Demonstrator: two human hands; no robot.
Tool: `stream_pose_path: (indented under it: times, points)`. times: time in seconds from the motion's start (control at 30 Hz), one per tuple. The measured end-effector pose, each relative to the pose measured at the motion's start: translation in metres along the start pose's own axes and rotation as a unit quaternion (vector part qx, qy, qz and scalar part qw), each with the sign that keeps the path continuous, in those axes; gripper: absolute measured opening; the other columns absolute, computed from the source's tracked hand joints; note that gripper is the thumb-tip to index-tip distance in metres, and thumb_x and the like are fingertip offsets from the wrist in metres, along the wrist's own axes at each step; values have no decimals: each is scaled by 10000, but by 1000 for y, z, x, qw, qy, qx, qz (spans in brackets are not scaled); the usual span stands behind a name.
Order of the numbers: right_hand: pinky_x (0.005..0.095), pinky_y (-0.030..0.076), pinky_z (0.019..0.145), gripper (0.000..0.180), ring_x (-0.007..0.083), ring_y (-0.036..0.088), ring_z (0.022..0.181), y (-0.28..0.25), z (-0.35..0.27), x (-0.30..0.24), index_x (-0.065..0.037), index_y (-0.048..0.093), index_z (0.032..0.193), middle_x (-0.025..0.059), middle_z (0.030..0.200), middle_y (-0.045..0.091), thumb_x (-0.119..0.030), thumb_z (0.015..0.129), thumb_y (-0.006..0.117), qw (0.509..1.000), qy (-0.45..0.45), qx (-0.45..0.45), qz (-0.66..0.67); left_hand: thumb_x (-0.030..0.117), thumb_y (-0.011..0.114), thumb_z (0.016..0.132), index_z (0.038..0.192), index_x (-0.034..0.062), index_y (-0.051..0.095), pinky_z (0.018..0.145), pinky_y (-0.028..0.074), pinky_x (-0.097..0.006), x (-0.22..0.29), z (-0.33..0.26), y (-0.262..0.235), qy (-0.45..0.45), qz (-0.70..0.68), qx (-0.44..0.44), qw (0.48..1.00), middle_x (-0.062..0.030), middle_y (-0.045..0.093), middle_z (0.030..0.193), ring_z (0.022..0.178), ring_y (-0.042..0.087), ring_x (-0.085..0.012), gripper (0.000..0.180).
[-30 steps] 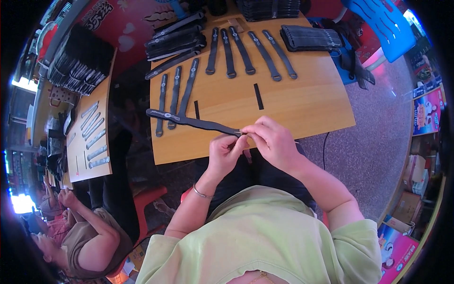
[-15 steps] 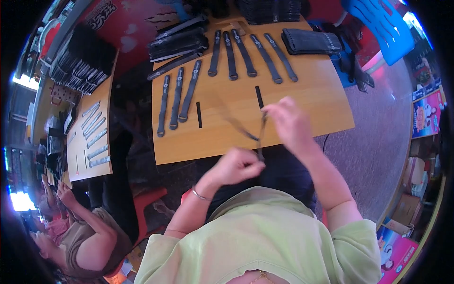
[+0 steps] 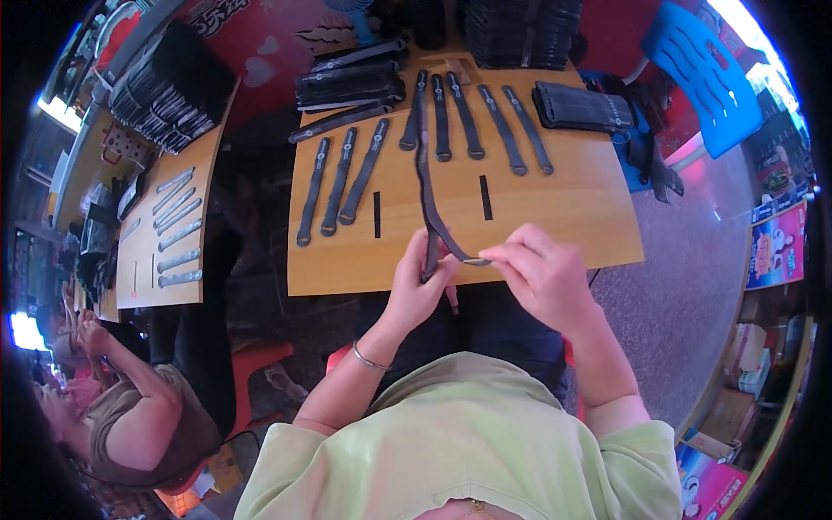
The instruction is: The recorder is assembling and organizing black textile straps at a workbench.
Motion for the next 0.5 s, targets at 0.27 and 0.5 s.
stream_pose_path:
  times: [0.27, 0.5]
  points:
    - [300, 468, 521, 91, 175, 605, 649, -2, -3, -8, -95, 671, 867, 16, 778, 552, -109, 777, 674, 998, -8, -38, -54, 149, 557, 918, 1326, 22, 384, 671, 528, -249, 12, -3, 9, -18, -70, -160, 984, -80, 577, 1021, 870, 619, -152, 461]
    - [302, 466, 518, 76, 171, 617, 666, -9, -4, -32, -91, 654, 846, 19, 793, 590, -145, 793, 645, 995, 20, -88, -36, 611, 622, 780, 1323, 6, 399, 732, 535, -270, 21, -16, 29, -89, -352, -291, 885, -106, 592, 1090, 995, 626, -206, 843]
Point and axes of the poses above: each hand's wrist, its own z-axis towards the middle knuckle, its own y-axis out of the palm, x = y × z, the point moved 8 cm from there along z, towards the middle knuckle
